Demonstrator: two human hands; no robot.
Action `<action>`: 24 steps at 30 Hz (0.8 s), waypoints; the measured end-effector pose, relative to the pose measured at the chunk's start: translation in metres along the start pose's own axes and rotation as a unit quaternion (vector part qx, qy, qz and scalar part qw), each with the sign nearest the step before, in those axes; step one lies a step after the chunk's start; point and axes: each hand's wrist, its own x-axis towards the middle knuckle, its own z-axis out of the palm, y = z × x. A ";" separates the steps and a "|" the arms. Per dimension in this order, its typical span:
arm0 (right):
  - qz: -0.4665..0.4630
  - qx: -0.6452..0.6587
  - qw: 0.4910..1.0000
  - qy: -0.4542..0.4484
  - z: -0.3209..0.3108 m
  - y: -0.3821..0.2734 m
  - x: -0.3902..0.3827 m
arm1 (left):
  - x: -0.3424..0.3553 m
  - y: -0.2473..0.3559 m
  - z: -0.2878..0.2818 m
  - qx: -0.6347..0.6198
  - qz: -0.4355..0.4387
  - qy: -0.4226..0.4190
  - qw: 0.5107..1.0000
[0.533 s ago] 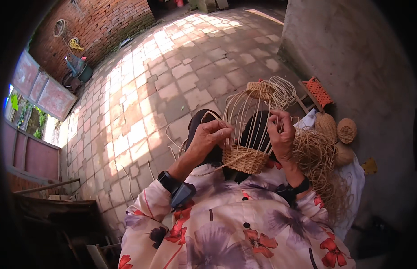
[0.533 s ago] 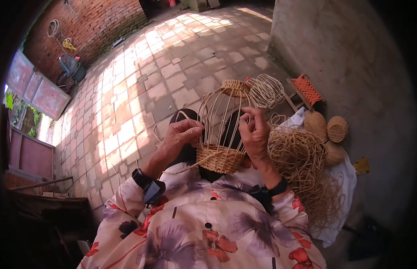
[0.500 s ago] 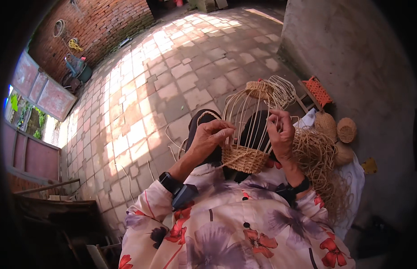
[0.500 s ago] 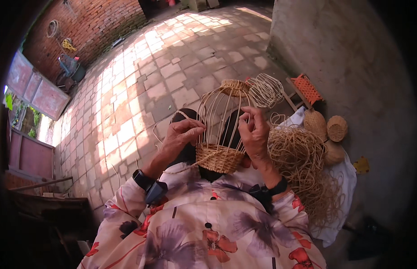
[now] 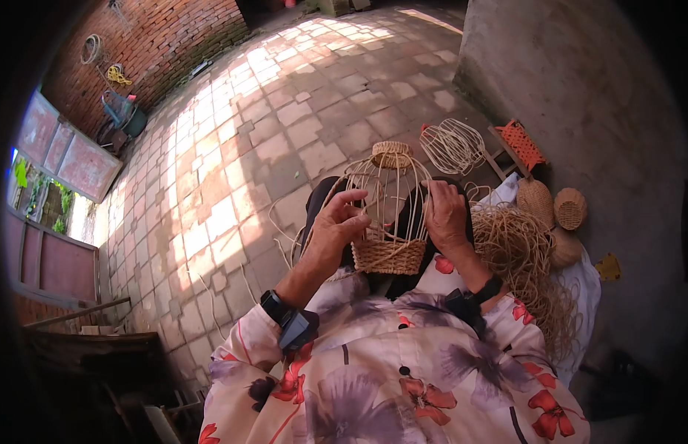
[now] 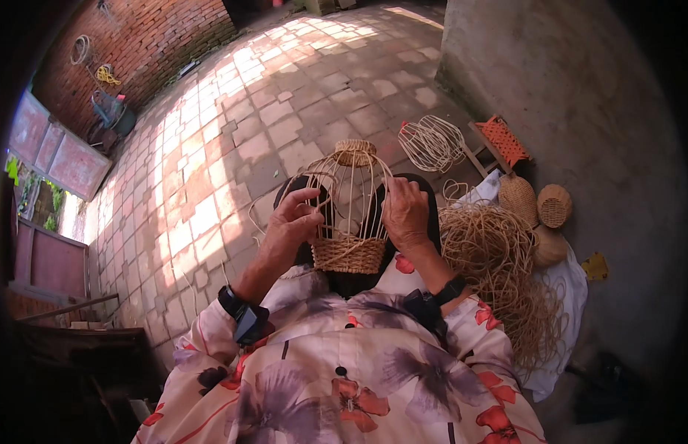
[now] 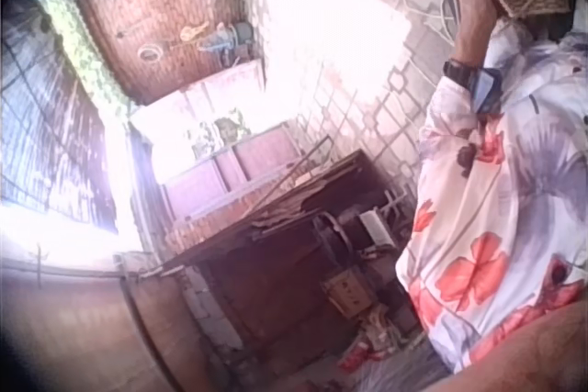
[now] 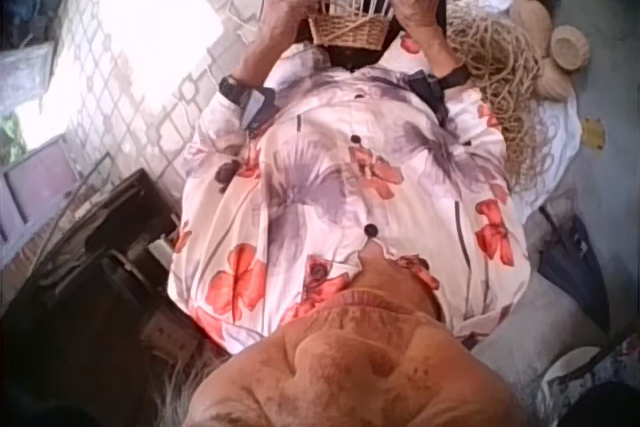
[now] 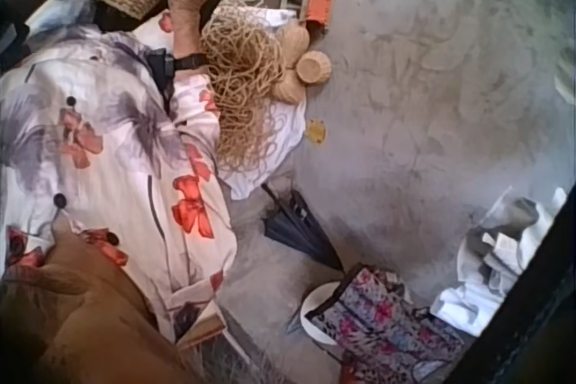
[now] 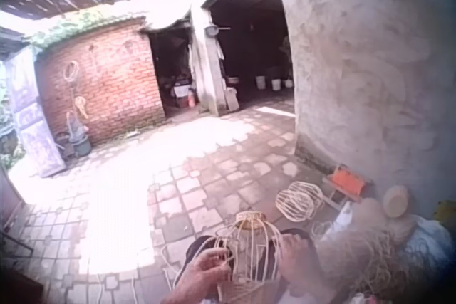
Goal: Manually weaving a small wicker or bamboo basket structure using long strands of material.
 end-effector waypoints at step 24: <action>0.018 -0.036 0.998 -0.048 0.000 -0.048 0.046 | 0.029 -0.018 -0.027 0.150 0.027 -0.007 0.988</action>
